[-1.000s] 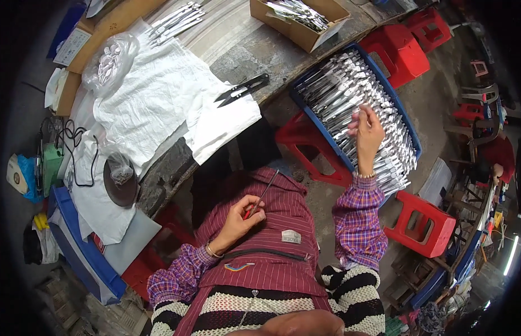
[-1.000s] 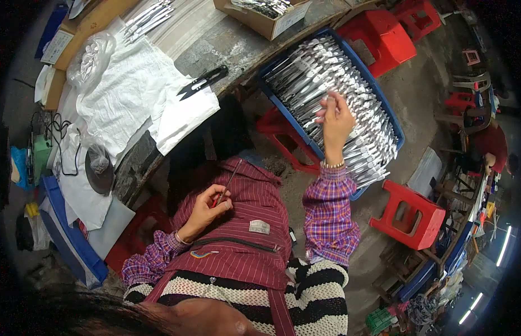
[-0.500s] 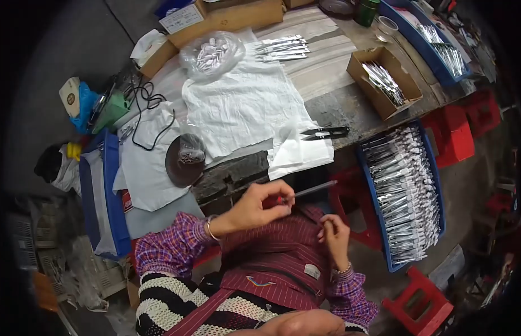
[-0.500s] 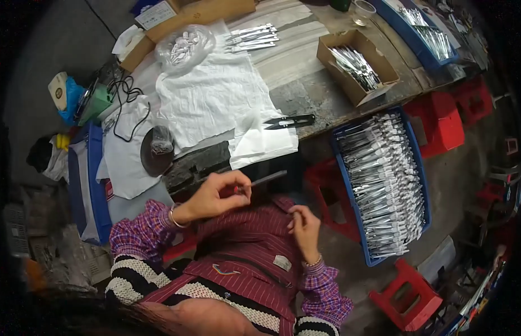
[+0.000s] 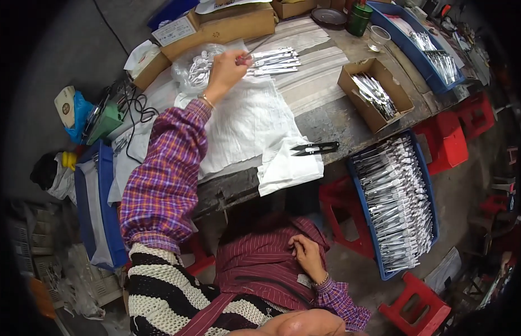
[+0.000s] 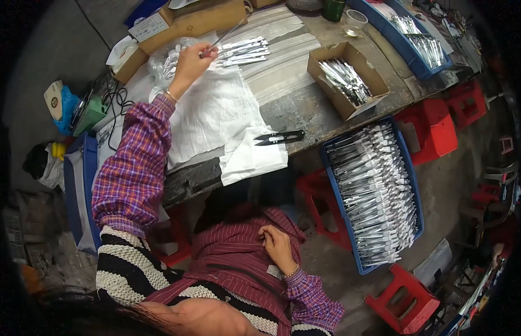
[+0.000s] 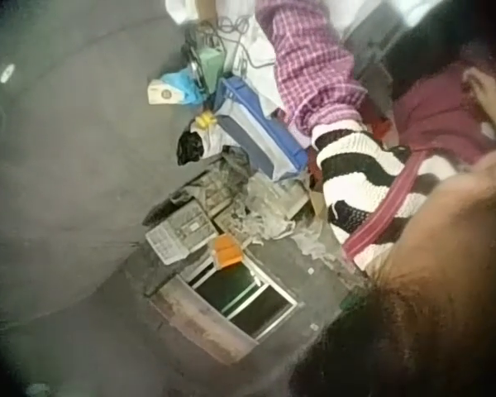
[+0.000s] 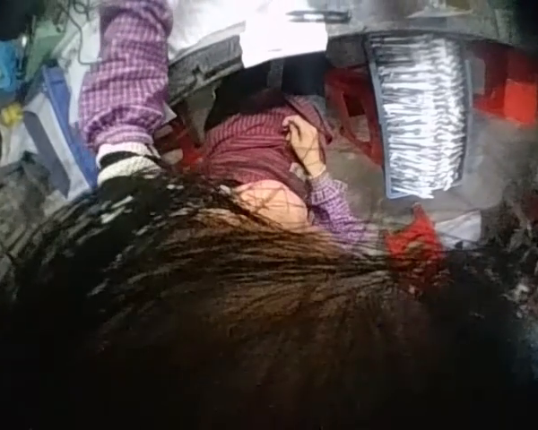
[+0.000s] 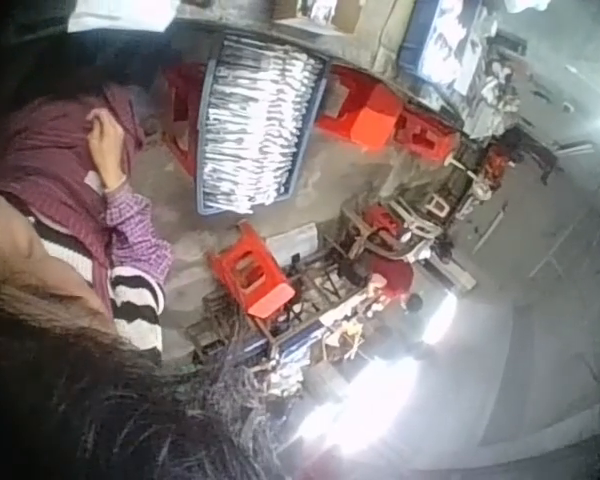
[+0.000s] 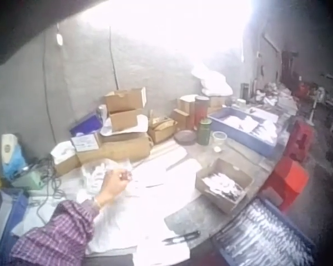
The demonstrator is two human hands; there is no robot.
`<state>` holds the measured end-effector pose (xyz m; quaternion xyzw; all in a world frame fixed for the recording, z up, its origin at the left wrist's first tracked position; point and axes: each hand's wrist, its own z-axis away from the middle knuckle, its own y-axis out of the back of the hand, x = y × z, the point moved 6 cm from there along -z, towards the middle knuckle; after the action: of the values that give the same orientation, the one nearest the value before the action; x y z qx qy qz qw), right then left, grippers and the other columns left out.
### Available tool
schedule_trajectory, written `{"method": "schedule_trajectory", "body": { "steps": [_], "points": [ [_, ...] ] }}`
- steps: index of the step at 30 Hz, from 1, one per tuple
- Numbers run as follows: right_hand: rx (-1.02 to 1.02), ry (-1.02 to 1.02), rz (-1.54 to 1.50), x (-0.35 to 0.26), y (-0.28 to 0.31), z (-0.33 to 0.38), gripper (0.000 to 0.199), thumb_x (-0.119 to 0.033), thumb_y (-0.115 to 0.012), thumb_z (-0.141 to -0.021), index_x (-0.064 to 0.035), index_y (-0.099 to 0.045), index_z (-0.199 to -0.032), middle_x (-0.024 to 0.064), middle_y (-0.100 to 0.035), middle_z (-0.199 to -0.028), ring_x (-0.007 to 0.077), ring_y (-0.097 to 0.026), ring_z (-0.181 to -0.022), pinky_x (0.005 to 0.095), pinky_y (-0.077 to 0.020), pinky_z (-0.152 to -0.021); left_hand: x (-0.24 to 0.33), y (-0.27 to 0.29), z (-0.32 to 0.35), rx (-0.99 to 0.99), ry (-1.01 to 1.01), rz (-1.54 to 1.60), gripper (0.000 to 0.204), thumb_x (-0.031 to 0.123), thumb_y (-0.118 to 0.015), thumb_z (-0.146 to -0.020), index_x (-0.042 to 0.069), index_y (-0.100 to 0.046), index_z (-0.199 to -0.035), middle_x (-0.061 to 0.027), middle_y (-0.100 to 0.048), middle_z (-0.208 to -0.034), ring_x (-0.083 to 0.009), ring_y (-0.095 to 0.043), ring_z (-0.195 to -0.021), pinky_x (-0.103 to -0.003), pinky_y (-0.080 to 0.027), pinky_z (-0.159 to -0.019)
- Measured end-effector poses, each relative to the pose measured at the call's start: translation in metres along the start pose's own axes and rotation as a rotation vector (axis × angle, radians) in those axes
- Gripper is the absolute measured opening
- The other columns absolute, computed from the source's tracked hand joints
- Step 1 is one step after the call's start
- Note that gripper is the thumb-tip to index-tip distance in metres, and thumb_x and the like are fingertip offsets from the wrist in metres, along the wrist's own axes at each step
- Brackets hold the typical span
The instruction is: Assembling white handles onto metal cutlery stems at a workshop bench.
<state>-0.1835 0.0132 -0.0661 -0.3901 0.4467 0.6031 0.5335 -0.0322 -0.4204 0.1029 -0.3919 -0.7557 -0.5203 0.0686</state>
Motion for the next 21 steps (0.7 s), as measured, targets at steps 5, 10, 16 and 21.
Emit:
{"method": "schedule_trajectory", "body": {
  "steps": [5,10,16,21],
  "points": [
    [0.009,-0.071,-0.053,0.013,0.0,-0.003,0.013,0.002,-0.047,-0.088,0.0028,-0.059,-0.093,0.0097,-0.062,-0.077,0.0124,-0.057,-0.057,0.0254,-0.0454,-0.053,-0.029,-0.018,-0.023,0.042,0.006,-0.25,0.028,0.026,-0.068,-0.073,0.007,-0.07,-0.092,-0.0144,-0.066,-0.074,-0.0301,-0.064,-0.07,-0.036,-0.049,-0.065],
    [0.016,-0.073,-0.009,0.016,0.003,-0.009,0.016,0.004,-0.047,-0.086,0.0026,-0.06,-0.096,0.0112,-0.064,-0.081,0.0165,-0.063,-0.069,0.0268,-0.0487,-0.061,-0.027,-0.029,-0.023,0.004,0.061,-0.237,0.024,0.026,-0.067,-0.073,0.006,-0.069,-0.087,-0.0162,-0.063,-0.07,-0.0314,-0.062,-0.066,-0.038,-0.047,-0.062],
    [0.006,-0.092,-0.004,0.019,0.001,-0.01,0.018,0.005,-0.047,-0.083,0.0025,-0.061,-0.096,0.0118,-0.065,-0.081,0.0184,-0.064,-0.073,0.0277,-0.0493,-0.064,-0.034,-0.025,-0.025,0.081,0.12,-0.211,0.022,0.025,-0.068,-0.073,0.004,-0.069,-0.081,-0.012,-0.063,-0.064,-0.023,-0.058,-0.057,-0.032,-0.045,-0.057],
    [-0.012,-0.082,0.002,0.021,-0.001,-0.01,0.019,0.003,-0.048,-0.084,0.0009,-0.062,-0.097,0.0105,-0.065,-0.079,0.0161,-0.062,-0.066,0.0268,-0.0479,-0.06,-0.03,0.002,-0.014,0.177,0.226,0.092,0.019,0.02,-0.072,-0.074,0.002,-0.07,-0.079,0.0036,-0.059,-0.061,-0.0043,-0.048,-0.052,-0.023,-0.037,-0.048]
  ]
}}
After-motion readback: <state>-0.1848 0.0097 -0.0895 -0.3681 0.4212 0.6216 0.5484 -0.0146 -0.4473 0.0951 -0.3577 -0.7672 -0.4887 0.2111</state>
